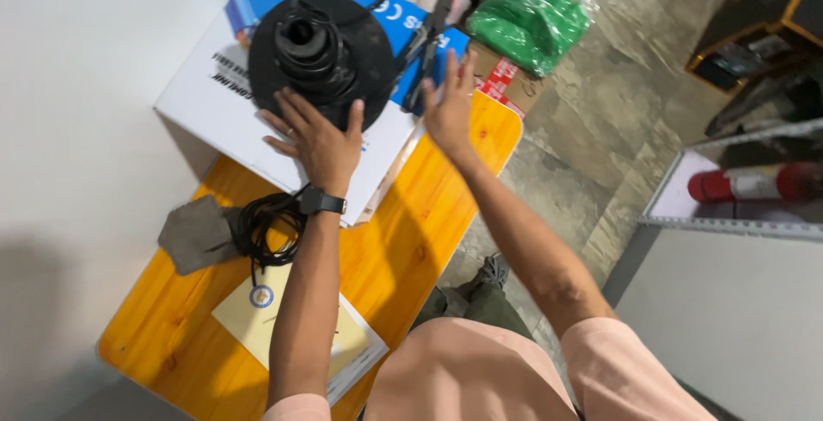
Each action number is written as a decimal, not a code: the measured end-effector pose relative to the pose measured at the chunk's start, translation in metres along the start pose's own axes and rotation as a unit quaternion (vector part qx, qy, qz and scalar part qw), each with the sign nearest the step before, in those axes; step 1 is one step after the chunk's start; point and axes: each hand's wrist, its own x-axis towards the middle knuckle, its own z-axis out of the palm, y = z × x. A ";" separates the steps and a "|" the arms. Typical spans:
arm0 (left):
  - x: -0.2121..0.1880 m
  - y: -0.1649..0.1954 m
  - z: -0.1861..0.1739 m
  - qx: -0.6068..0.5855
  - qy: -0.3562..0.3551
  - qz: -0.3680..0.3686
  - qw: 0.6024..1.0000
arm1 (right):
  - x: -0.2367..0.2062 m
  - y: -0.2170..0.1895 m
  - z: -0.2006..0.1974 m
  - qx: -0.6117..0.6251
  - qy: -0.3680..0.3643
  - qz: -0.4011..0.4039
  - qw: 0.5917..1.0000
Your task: The person unplugs and gathers cables at a desk, then arranges product boxes on a storage shelf. They spray liquid on the desk and wipe it with a cloth, coil a blue cable, place a black rubber part on a box, and wipe the desk surface again with a notebook.
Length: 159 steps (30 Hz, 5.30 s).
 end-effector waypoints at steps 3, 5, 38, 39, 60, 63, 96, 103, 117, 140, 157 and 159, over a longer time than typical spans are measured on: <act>-0.008 -0.005 0.004 -0.013 0.129 0.106 0.986 | -0.016 -0.025 -0.006 0.045 -0.030 -0.032 0.998; -0.012 -0.007 0.004 -0.019 0.148 0.139 0.979 | -0.022 -0.035 -0.021 0.092 -0.076 0.019 0.993; -0.301 0.362 0.091 -0.379 -0.298 0.484 0.731 | -0.225 0.099 -0.481 -0.115 0.122 0.134 0.977; -0.315 0.378 0.092 -0.388 -0.308 0.491 0.716 | -0.238 0.100 -0.499 -0.119 0.143 0.144 0.972; -0.526 0.554 0.097 -0.399 -0.416 0.639 0.509 | -0.417 0.093 -0.697 -0.206 0.352 0.278 0.870; -0.525 0.570 0.103 -0.399 -0.424 0.642 0.498 | -0.411 0.098 -0.703 -0.206 0.350 0.299 0.864; -0.650 0.620 0.079 -0.446 -0.497 0.686 0.290 | -0.494 0.015 -0.720 -0.226 0.528 0.411 0.707; -0.631 0.620 0.085 -0.409 -0.493 0.680 0.358 | -0.485 0.023 -0.735 -0.290 0.508 0.335 0.739; -0.472 0.715 0.152 -0.364 -0.433 0.663 0.490 | -0.306 0.106 -0.757 -0.311 0.439 0.287 0.793; -0.180 0.871 0.309 -0.342 -0.429 0.578 0.604 | 0.077 0.338 -0.772 -0.191 0.259 0.183 0.929; -0.094 1.131 0.460 -0.331 -0.416 0.590 0.608 | 0.288 0.555 -0.927 -0.156 0.256 0.162 0.940; -0.066 1.153 0.474 -0.339 -0.409 0.559 0.637 | 0.321 0.577 -0.936 -0.163 0.256 0.168 0.938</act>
